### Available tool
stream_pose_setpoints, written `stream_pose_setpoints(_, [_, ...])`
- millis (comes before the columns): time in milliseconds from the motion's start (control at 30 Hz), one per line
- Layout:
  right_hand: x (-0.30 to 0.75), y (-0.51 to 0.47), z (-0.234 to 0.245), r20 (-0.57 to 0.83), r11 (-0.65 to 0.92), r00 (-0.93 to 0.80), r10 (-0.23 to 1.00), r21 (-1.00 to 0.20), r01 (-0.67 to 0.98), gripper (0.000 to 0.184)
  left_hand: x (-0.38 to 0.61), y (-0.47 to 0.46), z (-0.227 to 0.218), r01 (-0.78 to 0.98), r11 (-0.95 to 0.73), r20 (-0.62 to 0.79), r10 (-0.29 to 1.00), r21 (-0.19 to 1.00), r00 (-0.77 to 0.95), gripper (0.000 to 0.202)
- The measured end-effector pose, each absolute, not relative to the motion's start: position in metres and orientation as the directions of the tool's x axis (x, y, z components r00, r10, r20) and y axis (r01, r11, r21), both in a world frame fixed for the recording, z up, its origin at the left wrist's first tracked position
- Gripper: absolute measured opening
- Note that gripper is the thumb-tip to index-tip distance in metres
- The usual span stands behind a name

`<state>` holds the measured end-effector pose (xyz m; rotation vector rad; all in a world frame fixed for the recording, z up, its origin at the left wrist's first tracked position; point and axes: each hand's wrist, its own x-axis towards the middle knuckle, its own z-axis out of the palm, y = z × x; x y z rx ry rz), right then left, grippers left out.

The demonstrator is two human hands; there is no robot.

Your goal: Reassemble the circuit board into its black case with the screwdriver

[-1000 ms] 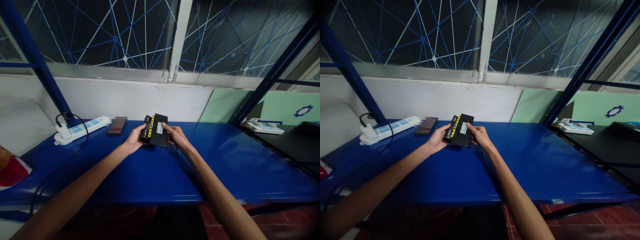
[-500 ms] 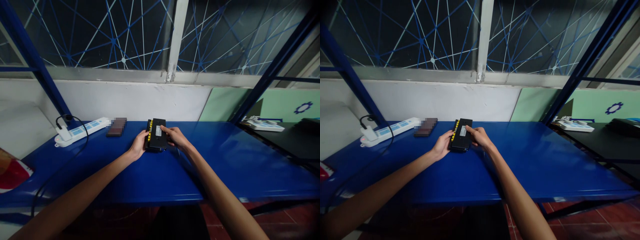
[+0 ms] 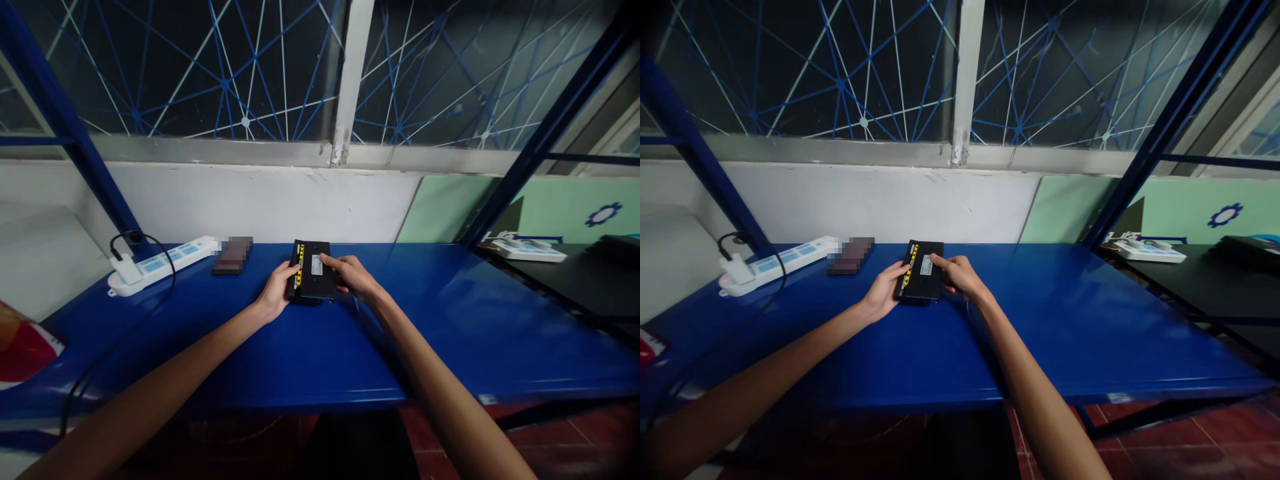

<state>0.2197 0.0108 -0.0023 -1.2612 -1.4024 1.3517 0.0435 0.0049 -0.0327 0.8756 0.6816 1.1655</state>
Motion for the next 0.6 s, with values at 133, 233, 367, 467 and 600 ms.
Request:
stream_pose_setpoints(133, [0.22,0.0114,-0.0036,-0.087,-0.06,-0.188,0.978,-0.987,0.147,0.047,0.0428,0.0061,-0.0339,-0.48,0.146,-0.01,0.962,0.865,0.274,0.024])
stream_pose_setpoints(233, [0.2199,0.0112,-0.0037,-0.079,-0.05,-0.196,0.977,-0.988,0.146,0.046,0.0427,0.0053,-0.0327,-0.48,0.156,-0.017,0.96,0.863,0.281,0.024])
stream_pose_setpoints(367, [0.2196,0.0097,-0.0013,-0.086,-0.058,-0.199,0.976,-0.988,0.143,0.042,0.0423,0.0044,-0.0312,-0.467,0.168,-0.021,0.952,0.868,0.305,0.024])
stream_pose_setpoints(467, [0.2197,0.009,0.0,-0.088,-0.058,-0.196,0.977,-0.986,0.153,0.043,0.0412,0.0053,-0.0319,-0.457,0.173,-0.024,0.95,0.873,0.312,0.024])
stream_pose_setpoints(600, [0.2192,0.0085,0.0002,-0.083,-0.05,-0.192,0.978,-0.984,0.17,0.045,0.0396,0.0072,-0.0348,-0.447,0.173,-0.023,0.946,0.878,0.322,0.028])
